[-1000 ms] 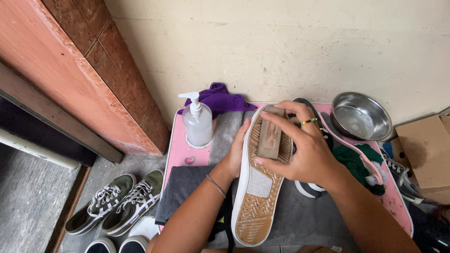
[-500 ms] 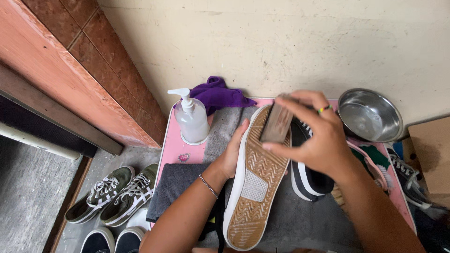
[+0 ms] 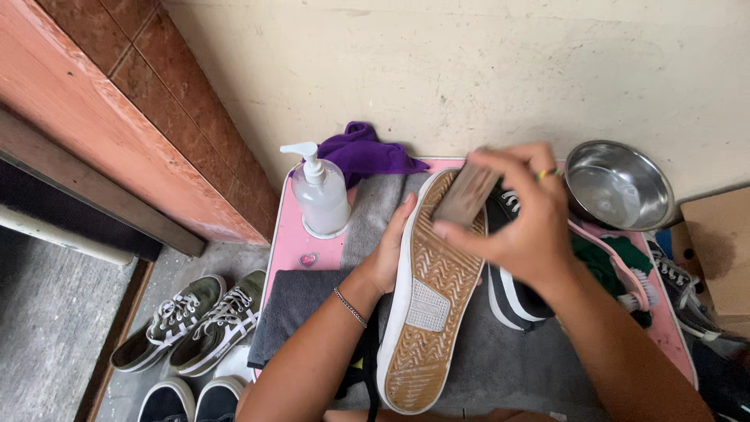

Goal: The person scrubs the sole and sides of a black and white sneaker using a brush and a green cloth. They repeatedly dip the brush into a metal bowl of water and wipe the shoe, focusing on the sole and the white midsole.

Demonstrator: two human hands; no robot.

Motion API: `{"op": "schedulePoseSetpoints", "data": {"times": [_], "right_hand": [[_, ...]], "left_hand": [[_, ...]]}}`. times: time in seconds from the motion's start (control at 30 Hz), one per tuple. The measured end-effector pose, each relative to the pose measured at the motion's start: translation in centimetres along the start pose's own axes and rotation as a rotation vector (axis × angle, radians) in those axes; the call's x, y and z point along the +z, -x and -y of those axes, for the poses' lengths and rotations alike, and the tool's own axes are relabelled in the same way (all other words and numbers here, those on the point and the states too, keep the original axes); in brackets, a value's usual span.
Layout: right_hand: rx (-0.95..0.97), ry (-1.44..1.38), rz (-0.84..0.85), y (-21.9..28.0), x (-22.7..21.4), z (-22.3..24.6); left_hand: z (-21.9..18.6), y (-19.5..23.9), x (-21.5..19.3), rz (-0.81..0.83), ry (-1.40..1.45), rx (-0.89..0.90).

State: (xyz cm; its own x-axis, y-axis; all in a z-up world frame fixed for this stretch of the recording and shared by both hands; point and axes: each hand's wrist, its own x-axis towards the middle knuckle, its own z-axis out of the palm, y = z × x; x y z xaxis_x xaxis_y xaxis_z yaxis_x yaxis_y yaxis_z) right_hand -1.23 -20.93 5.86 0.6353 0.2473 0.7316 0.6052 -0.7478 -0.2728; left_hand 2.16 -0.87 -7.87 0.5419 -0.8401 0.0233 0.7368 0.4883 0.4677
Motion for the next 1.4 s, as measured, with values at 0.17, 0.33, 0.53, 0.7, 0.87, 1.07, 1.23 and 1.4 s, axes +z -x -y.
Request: {"op": "schedulePoseSetpoints", "data": {"times": [0.17, 0.33, 0.53, 0.7, 0.87, 1.07, 1.23, 1.4], "right_hand": [[-0.262, -0.172, 0.232, 4.6, -1.3, 4.6], [-0.039, -0.015, 0.029, 2.7, -1.6, 0.1], [-0.229, -0.180, 0.374, 11.2, -2.1, 8.5], [-0.071, 0.024, 0.059, 6.8, -1.7, 2.8], [-0.123, -0.126, 0.207, 11.2, -2.0, 9.9], [-0.178, -0.153, 0.163, 6.1, -0.4, 5.0], [0.131, -0.156, -0.082, 1.7, 1.5, -0.4], [-0.149, -0.330, 0.202, 8.7, 0.8, 10.2]], "left_hand": [[0.0, -0.5, -0.4, -0.052, -0.037, 0.174], [0.4, -1.0, -1.6, -0.098, 0.064, 0.097], [-0.5, -0.2, -0.8, 0.088, 0.197, 0.051], [-0.2, -0.6, -1.8, -0.013, 0.022, 0.216], [-1.0, -0.5, -1.1, -0.157, -0.018, 0.142], [0.1, -0.5, 0.6, -0.083, -0.030, 0.181], [0.0, 0.2, 5.7, -0.374, -0.242, 0.125], [-0.1, -0.7, 3.2, -0.379, -0.155, 0.205]]}}
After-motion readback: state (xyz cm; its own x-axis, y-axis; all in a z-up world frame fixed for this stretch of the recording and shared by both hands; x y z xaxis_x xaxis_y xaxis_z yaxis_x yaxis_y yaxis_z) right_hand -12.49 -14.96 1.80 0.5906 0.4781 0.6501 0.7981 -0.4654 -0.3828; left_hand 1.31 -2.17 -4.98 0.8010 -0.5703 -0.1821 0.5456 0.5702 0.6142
